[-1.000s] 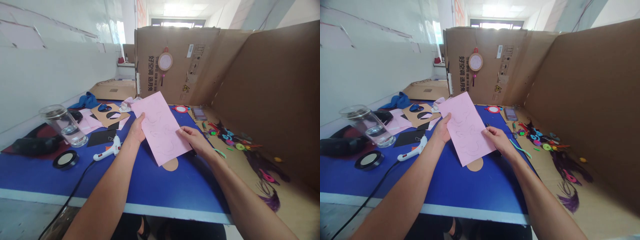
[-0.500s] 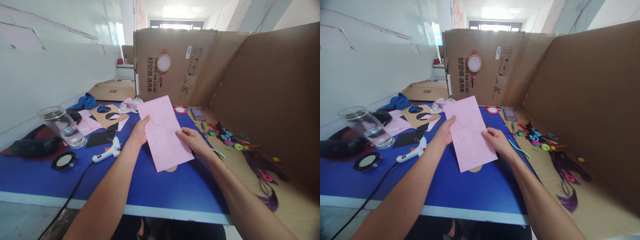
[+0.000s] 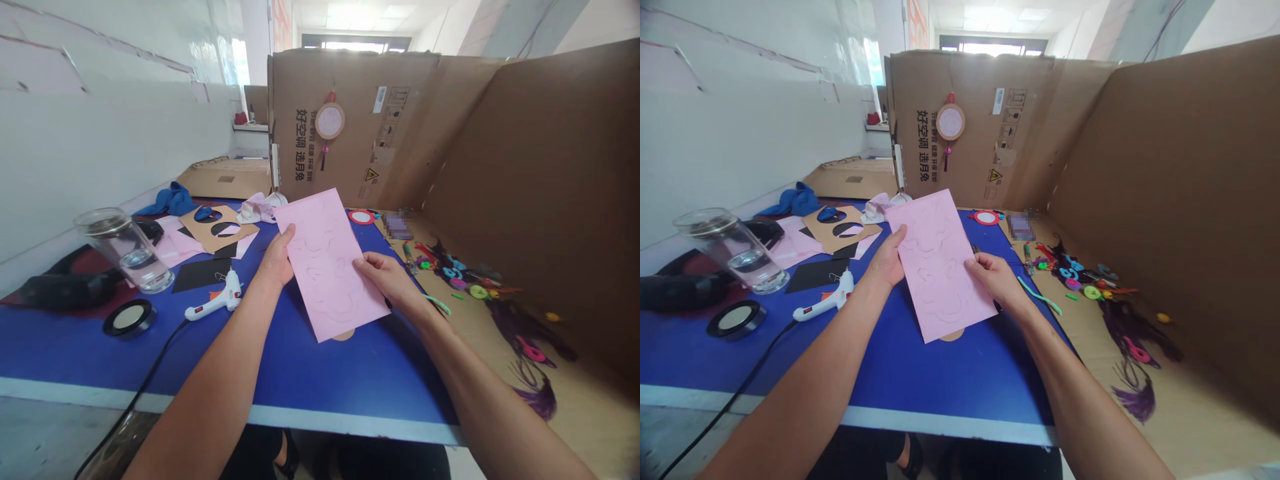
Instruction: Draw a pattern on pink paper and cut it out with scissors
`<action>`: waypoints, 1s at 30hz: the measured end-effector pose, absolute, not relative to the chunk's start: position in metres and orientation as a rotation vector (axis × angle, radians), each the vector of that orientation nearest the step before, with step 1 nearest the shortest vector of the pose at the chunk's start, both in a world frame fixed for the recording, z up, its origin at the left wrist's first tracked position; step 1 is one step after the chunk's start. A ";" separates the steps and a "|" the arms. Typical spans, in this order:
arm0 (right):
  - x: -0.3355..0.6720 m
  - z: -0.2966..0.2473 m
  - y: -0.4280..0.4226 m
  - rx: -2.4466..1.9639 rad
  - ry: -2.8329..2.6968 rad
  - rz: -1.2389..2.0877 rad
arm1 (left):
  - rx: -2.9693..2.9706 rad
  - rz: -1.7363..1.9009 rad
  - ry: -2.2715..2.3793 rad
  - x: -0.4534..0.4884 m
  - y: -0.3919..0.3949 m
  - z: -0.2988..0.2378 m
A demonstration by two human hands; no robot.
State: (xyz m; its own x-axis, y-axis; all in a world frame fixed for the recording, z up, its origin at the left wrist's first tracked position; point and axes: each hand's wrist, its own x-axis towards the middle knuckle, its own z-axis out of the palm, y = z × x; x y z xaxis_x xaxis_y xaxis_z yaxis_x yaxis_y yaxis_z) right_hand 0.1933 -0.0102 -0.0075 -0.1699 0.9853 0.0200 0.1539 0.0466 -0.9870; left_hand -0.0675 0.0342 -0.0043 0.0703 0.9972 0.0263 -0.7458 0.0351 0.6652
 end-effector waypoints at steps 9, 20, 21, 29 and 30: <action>0.192 -0.008 -0.009 -1.188 -1.482 1.253 | 0.554 1.440 0.576 -0.067 0.033 0.000; 0.191 -0.008 -0.010 -1.223 -1.457 1.292 | 0.515 1.459 0.586 -0.071 0.031 0.007; 0.191 -0.008 -0.010 -1.223 -1.461 1.291 | 0.512 1.456 0.587 -0.072 0.030 0.007; 0.192 -0.008 -0.010 -1.218 -1.503 1.234 | 0.504 1.434 0.598 -0.067 0.029 0.007; 0.192 -0.007 -0.010 -1.211 -1.511 1.222 | 0.500 1.423 0.604 -0.066 0.029 0.007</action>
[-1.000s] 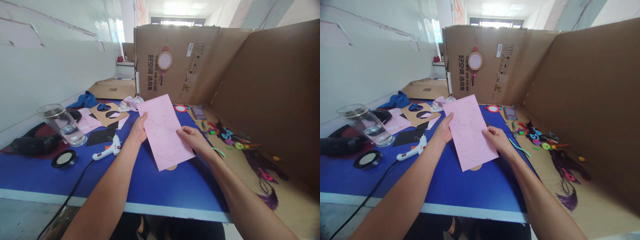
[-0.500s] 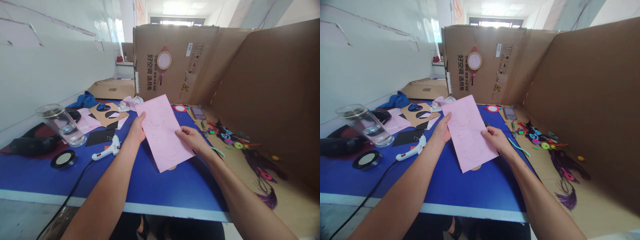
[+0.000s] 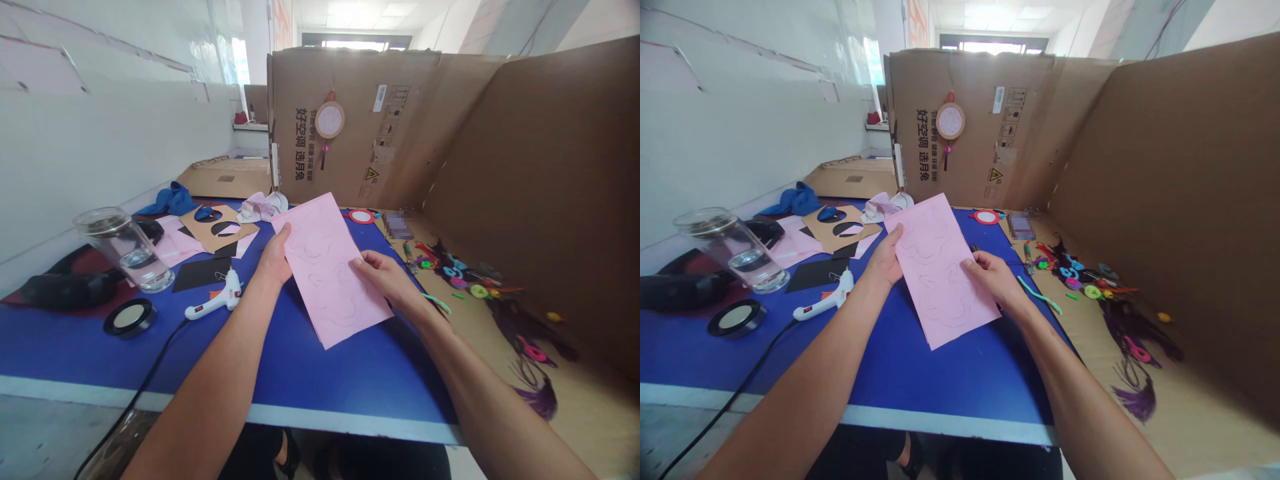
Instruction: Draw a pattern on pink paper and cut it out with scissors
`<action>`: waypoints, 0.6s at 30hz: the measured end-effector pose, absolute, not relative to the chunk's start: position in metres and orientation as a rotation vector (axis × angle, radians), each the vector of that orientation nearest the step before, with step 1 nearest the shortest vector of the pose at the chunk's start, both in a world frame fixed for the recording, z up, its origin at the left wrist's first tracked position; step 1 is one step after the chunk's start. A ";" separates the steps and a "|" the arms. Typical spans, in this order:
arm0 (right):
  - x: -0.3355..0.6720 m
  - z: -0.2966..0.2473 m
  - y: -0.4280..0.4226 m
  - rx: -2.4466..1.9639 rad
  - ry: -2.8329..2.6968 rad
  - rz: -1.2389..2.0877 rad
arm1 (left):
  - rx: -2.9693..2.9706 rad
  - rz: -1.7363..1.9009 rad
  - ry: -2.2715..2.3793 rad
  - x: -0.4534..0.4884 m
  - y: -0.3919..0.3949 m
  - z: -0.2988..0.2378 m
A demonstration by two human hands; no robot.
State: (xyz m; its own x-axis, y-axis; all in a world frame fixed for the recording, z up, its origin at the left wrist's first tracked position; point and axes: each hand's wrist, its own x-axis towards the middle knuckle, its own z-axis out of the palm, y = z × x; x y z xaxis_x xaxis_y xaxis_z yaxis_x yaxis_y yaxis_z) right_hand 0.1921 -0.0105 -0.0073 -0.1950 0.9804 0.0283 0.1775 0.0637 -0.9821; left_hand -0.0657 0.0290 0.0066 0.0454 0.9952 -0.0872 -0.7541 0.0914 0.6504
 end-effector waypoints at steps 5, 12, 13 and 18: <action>0.192 -0.006 -0.010 -1.167 -1.505 1.206 | 0.460 1.284 0.672 -0.055 0.024 0.005; 0.195 -0.012 -0.005 -1.136 -1.393 1.222 | 0.477 1.106 0.743 -0.038 0.015 0.001; 0.194 -0.013 -0.005 -1.145 -1.389 1.221 | 0.487 1.099 0.734 -0.036 0.015 0.000; 0.190 -0.014 -0.008 -1.140 -1.396 1.271 | 0.487 1.108 0.736 -0.036 0.015 0.001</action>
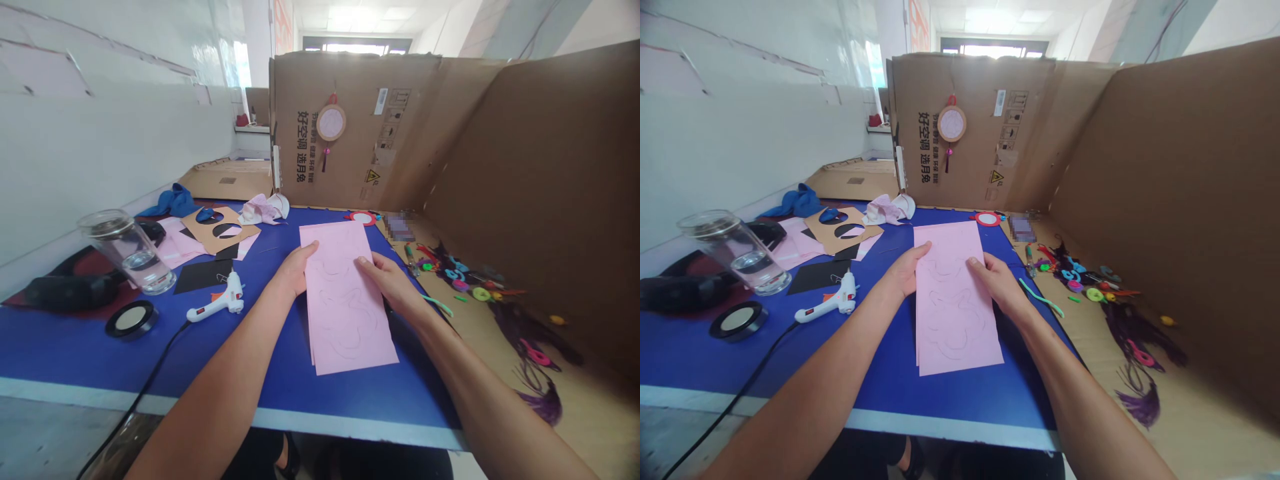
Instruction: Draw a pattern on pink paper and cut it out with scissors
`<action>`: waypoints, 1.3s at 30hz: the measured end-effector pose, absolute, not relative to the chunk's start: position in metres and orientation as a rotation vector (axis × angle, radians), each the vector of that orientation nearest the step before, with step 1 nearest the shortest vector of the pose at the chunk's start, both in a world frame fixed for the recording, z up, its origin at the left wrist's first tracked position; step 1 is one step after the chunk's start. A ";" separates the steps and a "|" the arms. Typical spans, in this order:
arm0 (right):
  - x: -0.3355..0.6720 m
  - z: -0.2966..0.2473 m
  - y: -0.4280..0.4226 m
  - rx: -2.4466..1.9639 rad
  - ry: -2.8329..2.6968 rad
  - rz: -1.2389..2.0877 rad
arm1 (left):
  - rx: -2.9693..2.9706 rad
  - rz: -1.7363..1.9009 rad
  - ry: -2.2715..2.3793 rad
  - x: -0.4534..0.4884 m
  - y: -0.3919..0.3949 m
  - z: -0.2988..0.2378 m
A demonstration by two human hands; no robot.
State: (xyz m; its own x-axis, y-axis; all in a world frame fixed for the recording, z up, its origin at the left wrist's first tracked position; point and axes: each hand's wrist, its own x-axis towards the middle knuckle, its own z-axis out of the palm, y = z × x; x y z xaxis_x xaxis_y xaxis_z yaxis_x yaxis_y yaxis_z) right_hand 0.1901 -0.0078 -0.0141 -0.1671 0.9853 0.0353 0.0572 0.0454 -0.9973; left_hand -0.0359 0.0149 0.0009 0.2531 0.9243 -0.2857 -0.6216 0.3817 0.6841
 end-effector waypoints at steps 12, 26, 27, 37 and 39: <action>0.201 -0.014 0.002 -1.179 -1.258 1.166 | 0.651 1.011 0.670 -0.020 0.008 -0.012; 0.199 -0.010 -0.002 -1.176 -1.301 1.031 | 0.694 1.005 0.727 -0.015 -0.001 -0.004; 0.199 -0.010 -0.002 -1.177 -1.307 1.024 | 0.692 1.003 0.720 -0.015 -0.001 -0.004; 0.201 -0.013 0.001 -1.200 -1.371 0.981 | 0.663 1.019 0.749 -0.018 0.006 -0.009; 0.201 -0.013 0.001 -1.202 -1.373 0.984 | 0.657 1.044 0.743 -0.020 0.007 -0.008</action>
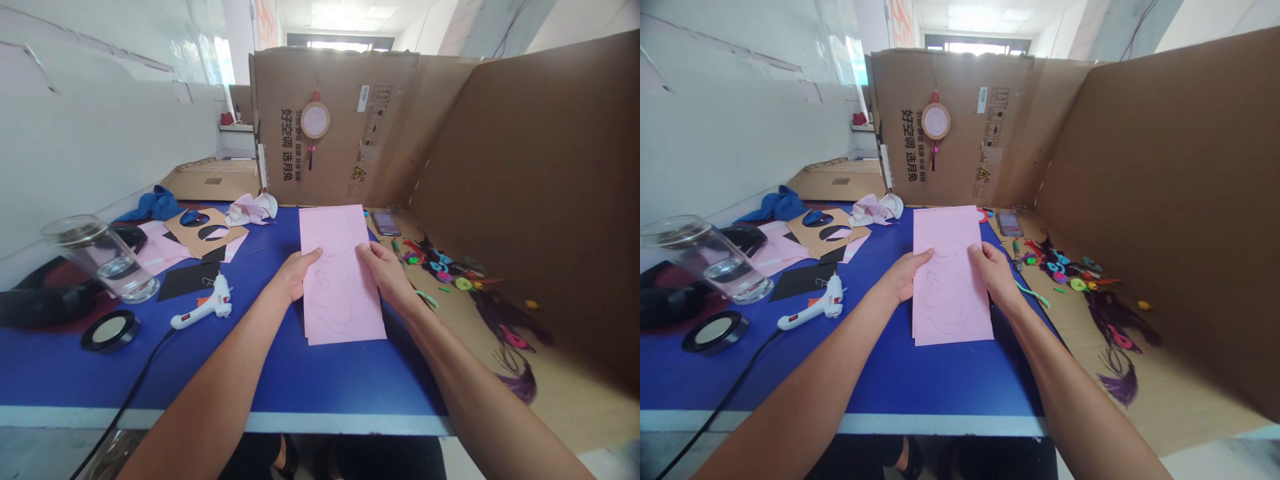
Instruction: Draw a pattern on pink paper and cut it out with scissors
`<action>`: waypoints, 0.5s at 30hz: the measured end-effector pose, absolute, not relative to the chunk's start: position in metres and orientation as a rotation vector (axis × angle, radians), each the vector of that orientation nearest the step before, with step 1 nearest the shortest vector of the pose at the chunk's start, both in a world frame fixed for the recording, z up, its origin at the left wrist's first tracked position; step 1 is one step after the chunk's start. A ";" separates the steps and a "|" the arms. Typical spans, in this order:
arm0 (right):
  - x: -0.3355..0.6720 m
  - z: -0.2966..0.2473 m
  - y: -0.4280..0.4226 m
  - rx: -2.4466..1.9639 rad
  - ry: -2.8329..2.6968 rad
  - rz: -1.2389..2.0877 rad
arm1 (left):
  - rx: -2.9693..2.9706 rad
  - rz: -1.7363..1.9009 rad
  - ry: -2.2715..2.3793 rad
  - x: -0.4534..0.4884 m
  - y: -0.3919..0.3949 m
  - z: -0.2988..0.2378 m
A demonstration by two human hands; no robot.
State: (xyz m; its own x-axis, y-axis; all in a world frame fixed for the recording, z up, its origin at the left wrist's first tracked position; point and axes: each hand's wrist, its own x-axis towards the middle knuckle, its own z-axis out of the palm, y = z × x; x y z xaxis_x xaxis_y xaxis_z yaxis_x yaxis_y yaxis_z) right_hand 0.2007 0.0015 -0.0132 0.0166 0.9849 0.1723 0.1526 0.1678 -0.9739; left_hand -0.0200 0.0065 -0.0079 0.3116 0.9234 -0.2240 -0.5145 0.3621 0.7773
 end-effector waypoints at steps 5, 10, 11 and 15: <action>0.200 -0.012 0.000 -1.178 -1.372 1.011 | 0.640 1.110 0.754 -0.023 0.006 0.000; 0.199 -0.013 0.001 -1.156 -1.396 0.997 | 0.624 1.176 0.772 -0.023 0.006 0.002; 0.199 -0.013 0.001 -1.156 -1.398 0.996 | 0.627 1.181 0.766 -0.024 0.007 0.002; 0.198 -0.013 0.002 -1.163 -1.389 1.007 | 0.667 1.177 0.716 -0.024 0.008 -0.001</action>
